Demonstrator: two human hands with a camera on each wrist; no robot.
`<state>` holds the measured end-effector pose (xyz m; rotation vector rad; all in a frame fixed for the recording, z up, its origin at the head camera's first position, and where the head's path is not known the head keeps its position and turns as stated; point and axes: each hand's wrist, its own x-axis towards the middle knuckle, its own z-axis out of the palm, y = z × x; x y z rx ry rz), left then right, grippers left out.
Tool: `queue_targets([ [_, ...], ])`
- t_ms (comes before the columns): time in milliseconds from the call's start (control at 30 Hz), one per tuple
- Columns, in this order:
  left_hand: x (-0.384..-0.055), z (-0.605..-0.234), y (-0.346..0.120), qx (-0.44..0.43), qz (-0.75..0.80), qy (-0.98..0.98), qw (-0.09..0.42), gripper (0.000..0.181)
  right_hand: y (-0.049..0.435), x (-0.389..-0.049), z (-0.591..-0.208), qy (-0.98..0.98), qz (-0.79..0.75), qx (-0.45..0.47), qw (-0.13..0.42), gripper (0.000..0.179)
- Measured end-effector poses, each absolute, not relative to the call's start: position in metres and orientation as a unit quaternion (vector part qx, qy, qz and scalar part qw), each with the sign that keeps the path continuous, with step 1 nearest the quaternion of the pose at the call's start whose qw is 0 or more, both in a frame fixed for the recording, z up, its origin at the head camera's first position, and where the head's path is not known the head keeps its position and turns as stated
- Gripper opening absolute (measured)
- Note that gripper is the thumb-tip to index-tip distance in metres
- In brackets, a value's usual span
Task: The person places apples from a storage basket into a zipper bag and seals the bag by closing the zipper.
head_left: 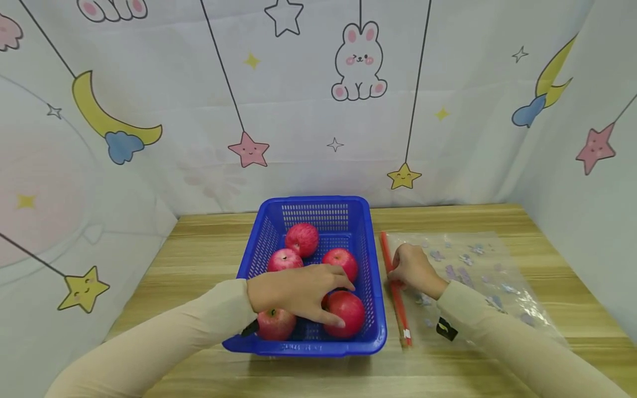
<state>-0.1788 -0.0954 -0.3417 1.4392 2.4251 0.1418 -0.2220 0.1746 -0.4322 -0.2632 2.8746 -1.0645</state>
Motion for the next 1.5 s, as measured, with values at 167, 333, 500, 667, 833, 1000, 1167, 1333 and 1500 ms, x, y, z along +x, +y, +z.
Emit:
queue_targets([
  [167, -0.179, -0.346, -0.094, 0.507, 0.048, 0.844, 0.166, 0.063, 0.174, -0.221, -0.427, 0.932, -0.35, -0.09, 0.039, 0.02],
  [333, -0.18, -0.35, -0.093, 0.51, 0.039, 0.843, 0.167, 0.062, 0.176, -0.218, -0.422, 0.927, -0.361, -0.092, 0.037, 0.016],
  [500, -0.178, -0.35, -0.09, 0.503, 0.031, 0.846, 0.176, 0.062, 0.177, -0.217, -0.418, 0.928, -0.357, -0.104, 0.025, 0.018],
  [667, -0.177, -0.352, -0.087, 0.506, 0.026, 0.845, 0.174, 0.063, 0.178, -0.214, -0.413, 0.93, -0.349, -0.11, 0.025, 0.02],
  [833, -0.178, -0.355, -0.085, 0.508, 0.017, 0.844, 0.17, 0.065, 0.179, -0.213, -0.41, 0.936, -0.331, -0.114, 0.023, 0.02],
  [1000, -0.178, -0.356, -0.084, 0.502, 0.015, 0.846, 0.179, 0.066, 0.179, -0.213, -0.407, 0.938, -0.325, -0.116, 0.018, 0.02],
  [1167, -0.179, -0.355, -0.082, 0.505, 0.0, 0.844, 0.179, 0.065, 0.18, -0.214, -0.405, 0.938, -0.328, -0.115, 0.017, 0.02],
  [1333, -0.178, -0.355, -0.078, 0.512, -0.019, 0.842, 0.17, 0.067, 0.182, -0.215, -0.405, 0.937, -0.33, -0.112, 0.015, 0.021],
  [1500, -0.179, -0.356, -0.076, 0.509, -0.028, 0.842, 0.179, 0.069, 0.184, -0.216, -0.405, 0.938, -0.328, -0.108, 0.013, 0.02],
])
